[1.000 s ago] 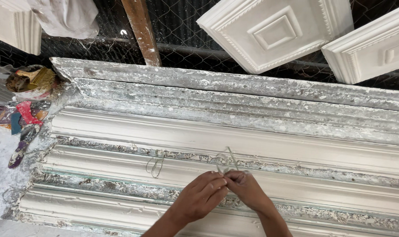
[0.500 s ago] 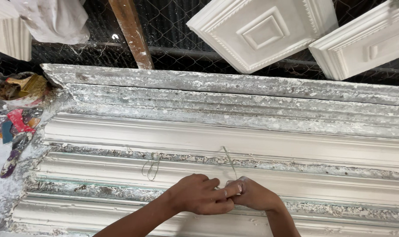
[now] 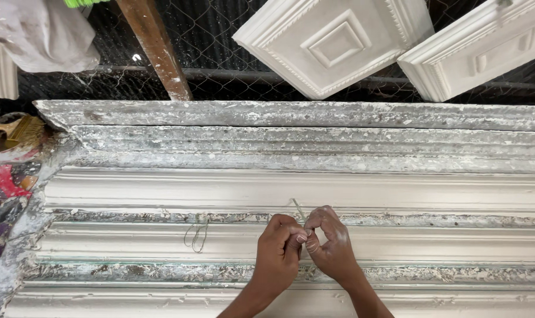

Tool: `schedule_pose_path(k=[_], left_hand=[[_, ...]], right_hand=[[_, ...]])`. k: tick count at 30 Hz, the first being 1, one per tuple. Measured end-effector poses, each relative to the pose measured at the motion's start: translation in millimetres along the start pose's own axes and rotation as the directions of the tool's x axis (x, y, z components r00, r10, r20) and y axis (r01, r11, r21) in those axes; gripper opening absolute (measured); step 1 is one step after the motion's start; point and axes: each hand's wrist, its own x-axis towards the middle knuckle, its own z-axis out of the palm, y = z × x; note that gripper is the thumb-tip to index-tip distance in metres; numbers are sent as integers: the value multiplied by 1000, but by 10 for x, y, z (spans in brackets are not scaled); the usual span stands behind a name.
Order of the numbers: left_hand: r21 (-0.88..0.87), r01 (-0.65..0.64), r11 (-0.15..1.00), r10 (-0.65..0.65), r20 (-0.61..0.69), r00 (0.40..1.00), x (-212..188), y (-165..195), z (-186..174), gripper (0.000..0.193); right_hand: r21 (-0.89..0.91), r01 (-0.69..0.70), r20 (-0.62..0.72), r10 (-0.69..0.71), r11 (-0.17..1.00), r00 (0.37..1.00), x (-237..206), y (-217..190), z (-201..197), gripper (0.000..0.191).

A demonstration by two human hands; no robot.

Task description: The person works along a long plaster cornice moulding on a workbench, pulling thin rubber strips out of the mould seams and scraping the seam line with a small stick. They then use a scraper to clean and smooth plaster residue from the moulding surface and the bench.

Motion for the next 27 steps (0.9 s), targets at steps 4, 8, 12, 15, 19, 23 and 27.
schedule_pose_path(k=[4, 8, 12, 15, 19, 23, 27], left_hand=[[-261, 217, 941, -231, -25, 973, 18, 15, 85, 11], [-328, 410, 851, -424, 34, 905, 81, 75, 71, 12], [-336, 424, 841, -428, 67, 901, 108, 125, 53, 13], [-358, 401, 843, -413, 47, 910, 93, 131, 47, 10], [-370, 294, 881, -297, 52, 954, 35, 122, 36, 12], [-200, 112, 973, -129, -76, 989, -29, 143, 87, 11], [10, 33, 999, -32, -118, 992, -89, 212, 135, 17]], right_hand=[[-131, 199, -136, -217, 971, 967, 73, -126, 11, 12], [-102, 202, -196, -219, 974, 956, 9, -118, 42, 14], [116, 113, -254, -80, 987, 964, -117, 3, 103, 19], [259, 99, -261, -29, 961, 965, -181, 97, 132, 21], [283, 159, -266, -82, 946, 960, -223, 144, 150, 18], [304, 186, -288, -96, 934, 953, -216, 128, 191, 16], [358, 137, -300, -26, 923, 954, -194, 99, 221, 16]])
